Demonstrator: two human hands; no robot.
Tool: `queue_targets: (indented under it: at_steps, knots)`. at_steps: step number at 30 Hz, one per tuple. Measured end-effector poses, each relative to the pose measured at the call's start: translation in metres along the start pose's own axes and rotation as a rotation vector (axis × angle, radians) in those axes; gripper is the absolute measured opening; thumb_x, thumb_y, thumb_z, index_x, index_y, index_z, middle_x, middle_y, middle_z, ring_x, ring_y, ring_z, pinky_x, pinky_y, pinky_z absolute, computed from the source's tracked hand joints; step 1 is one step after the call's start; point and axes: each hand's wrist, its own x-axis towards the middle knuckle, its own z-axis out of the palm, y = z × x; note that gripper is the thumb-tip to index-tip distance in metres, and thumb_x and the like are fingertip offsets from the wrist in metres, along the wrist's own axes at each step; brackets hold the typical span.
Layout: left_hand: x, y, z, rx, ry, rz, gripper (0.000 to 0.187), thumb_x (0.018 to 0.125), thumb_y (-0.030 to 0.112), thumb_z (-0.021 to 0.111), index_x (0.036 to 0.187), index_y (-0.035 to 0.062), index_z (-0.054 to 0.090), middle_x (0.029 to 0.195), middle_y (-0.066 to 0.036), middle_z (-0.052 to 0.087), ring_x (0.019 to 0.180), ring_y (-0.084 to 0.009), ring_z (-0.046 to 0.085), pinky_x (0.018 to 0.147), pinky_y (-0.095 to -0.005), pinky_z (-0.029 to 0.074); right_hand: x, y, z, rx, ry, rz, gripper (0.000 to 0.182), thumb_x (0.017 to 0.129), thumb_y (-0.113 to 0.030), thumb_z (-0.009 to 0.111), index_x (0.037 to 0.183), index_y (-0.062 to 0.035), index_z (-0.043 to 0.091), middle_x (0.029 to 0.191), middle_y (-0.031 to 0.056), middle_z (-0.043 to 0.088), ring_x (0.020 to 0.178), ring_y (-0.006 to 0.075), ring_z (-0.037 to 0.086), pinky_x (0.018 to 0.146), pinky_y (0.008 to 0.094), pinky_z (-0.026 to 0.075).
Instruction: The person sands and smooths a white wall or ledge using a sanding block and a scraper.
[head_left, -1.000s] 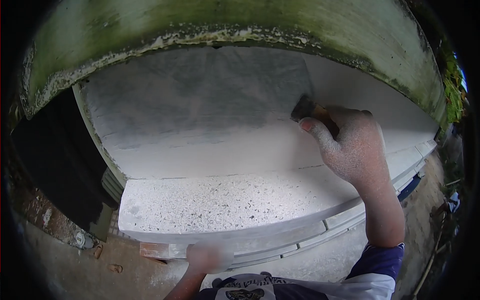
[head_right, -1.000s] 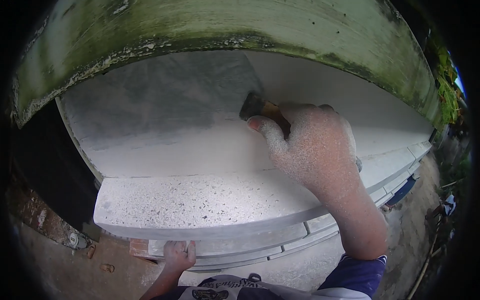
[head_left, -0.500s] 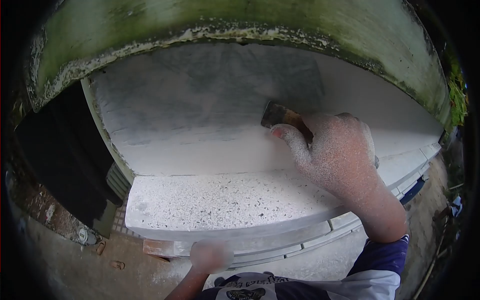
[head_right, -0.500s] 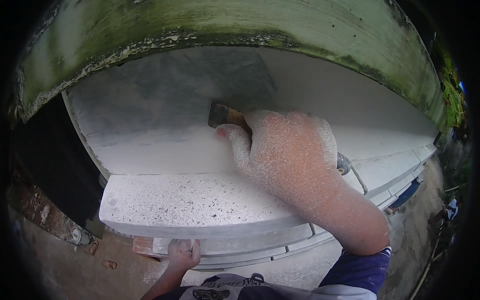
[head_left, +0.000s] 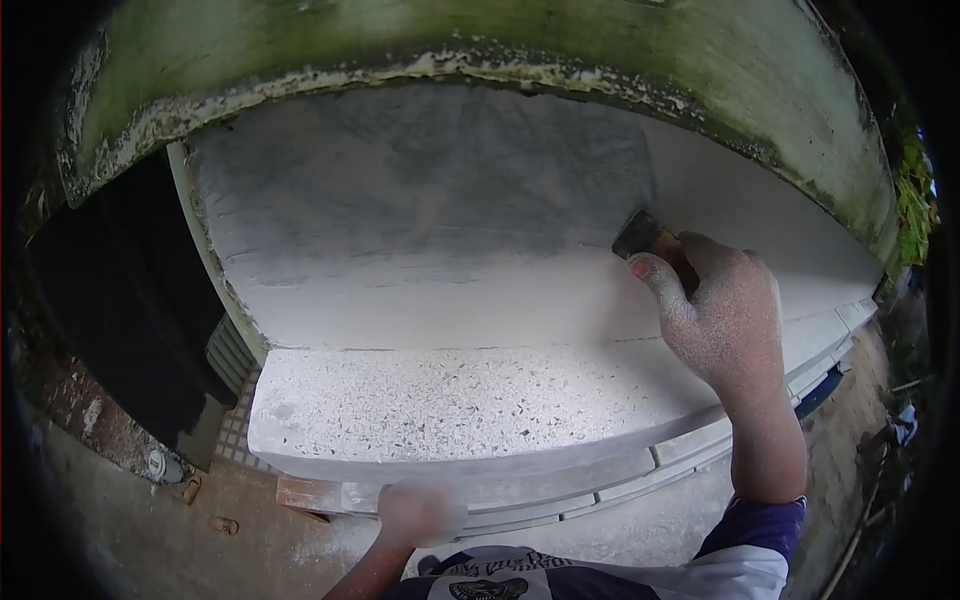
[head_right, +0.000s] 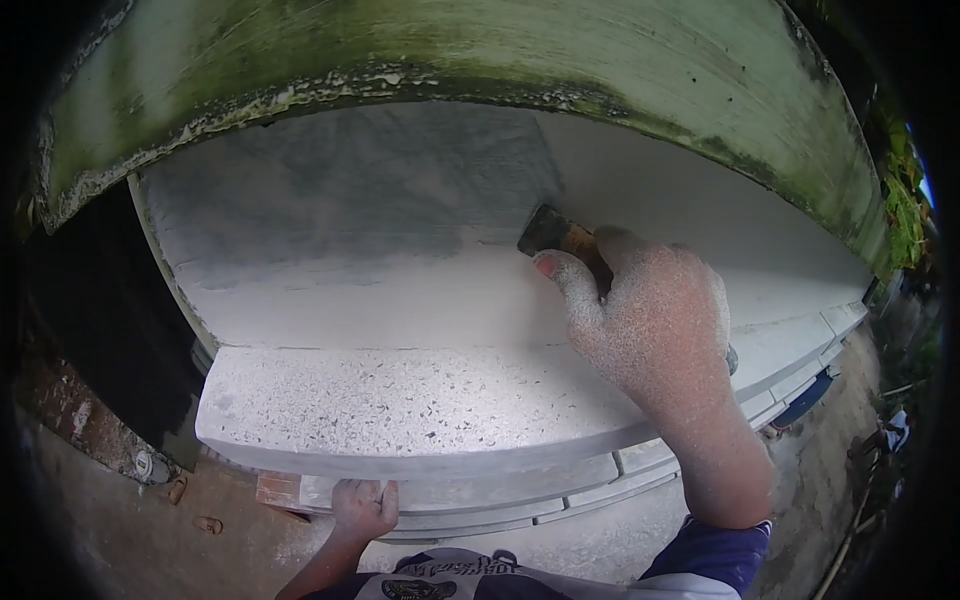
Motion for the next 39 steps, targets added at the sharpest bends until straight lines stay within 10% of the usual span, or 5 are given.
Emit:
queue_targets:
  at_steps: [39]
  knots:
    - [-0.015,-0.006,0.002,-0.045,-0.133,-0.07,0.018,0.084,0.015,0.066,0.097,0.0039,0.071,0.09,-0.016,0.073,0.082,-0.036,0.07,0.077,-0.0465,0.055,-0.005,-0.01,-0.01,0.08,-0.091,0.111,0.054,0.095,-0.051,0.059,0.09,-0.0006,0.076,0.071,0.0205,0.069,0.073,0.0363,0.071,0.074,0.046,0.057]
